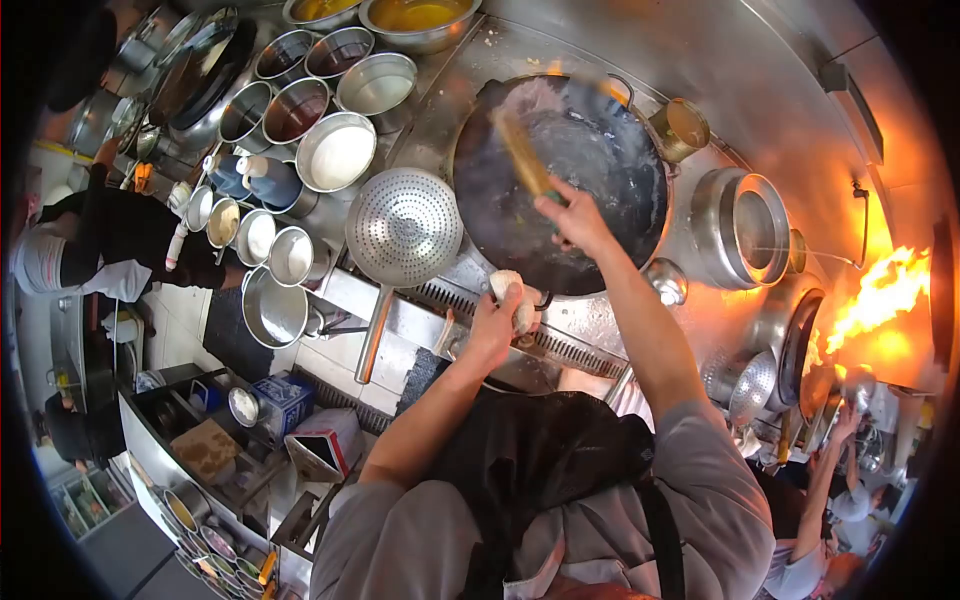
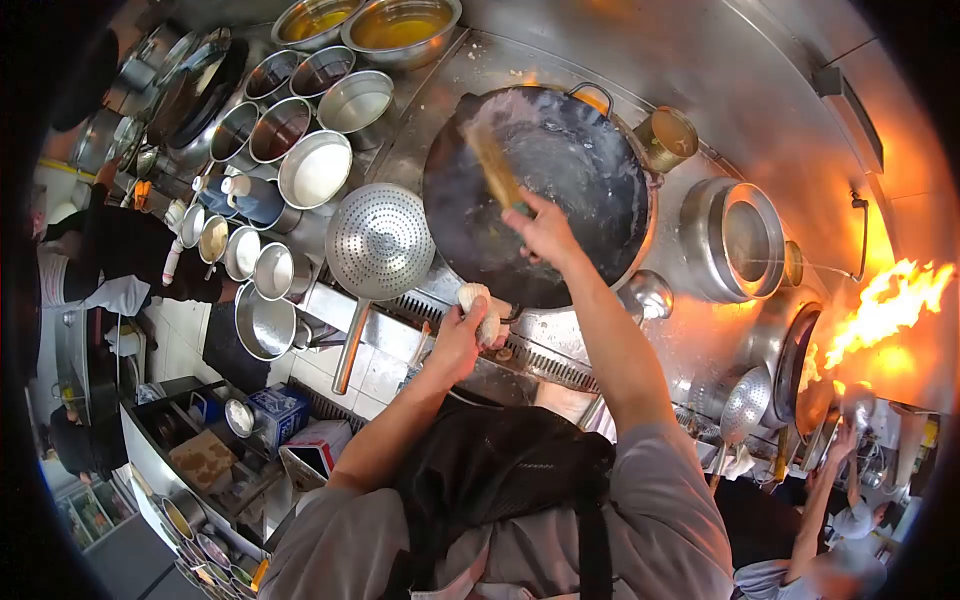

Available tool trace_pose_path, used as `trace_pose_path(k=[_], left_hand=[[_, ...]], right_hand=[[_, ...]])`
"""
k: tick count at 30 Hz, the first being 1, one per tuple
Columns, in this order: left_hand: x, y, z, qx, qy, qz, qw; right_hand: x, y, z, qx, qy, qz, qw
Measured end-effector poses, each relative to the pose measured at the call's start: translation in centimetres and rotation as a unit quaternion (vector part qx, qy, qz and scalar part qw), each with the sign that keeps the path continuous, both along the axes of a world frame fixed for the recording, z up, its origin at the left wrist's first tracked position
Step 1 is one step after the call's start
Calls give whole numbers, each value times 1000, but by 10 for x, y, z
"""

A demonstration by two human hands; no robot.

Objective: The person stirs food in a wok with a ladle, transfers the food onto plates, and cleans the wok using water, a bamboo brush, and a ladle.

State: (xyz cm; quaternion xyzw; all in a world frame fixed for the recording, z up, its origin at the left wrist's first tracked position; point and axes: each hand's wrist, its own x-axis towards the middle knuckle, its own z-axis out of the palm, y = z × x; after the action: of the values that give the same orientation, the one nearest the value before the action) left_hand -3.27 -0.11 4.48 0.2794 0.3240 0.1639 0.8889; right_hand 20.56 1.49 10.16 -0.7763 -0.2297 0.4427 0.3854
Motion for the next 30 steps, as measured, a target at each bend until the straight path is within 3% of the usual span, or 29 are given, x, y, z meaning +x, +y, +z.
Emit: trace_pose_path(k=[4, 6, 8, 10, 11, 14, 17, 22, 24, 26, 30], left_hand=[[-1, 0, -1, -33, 78, 15, 996], [-2, -1, 3, -52, 92, 13, 994], [-2, -2, 22, -40, 117, 21, 992], [-4, -5, 14, -41, 119, 22, 992], [-4, -5, 10, -40, 117, 26, 992], [-3, -3, 4, -28, 108, 11, 994], [2, -2, -4, -44, 110, 32, 992], [0, 5, 2, -57, 82, 10, 995], [0, 5, 6, -60, 102, 3, 993], [-1, 6, 8, -59, 93, -7, 994], [-2, 5, 1, -47, 88, -4, 995]], right_hand=[[-33, -51, 16, 8, 78, 64, 995], [-23, -87, 24, 1, 51, 195, 980], [-3, -119, 40, -84, -20, 278, 957], [47, -153, 20, -24, -196, 360, 912], [71, -156, 27, -99, -290, 378, 874], [99, -111, 26, -154, -348, 299, 875], [48, -71, -3, -151, -396, 209, 881], [-34, -116, 3, -139, -383, 237, 882], [-9, -151, 11, -233, -407, 261, 844], [39, -161, 15, -277, -458, 212, 818], [99, -70, -8, -233, -465, 88, 849]])
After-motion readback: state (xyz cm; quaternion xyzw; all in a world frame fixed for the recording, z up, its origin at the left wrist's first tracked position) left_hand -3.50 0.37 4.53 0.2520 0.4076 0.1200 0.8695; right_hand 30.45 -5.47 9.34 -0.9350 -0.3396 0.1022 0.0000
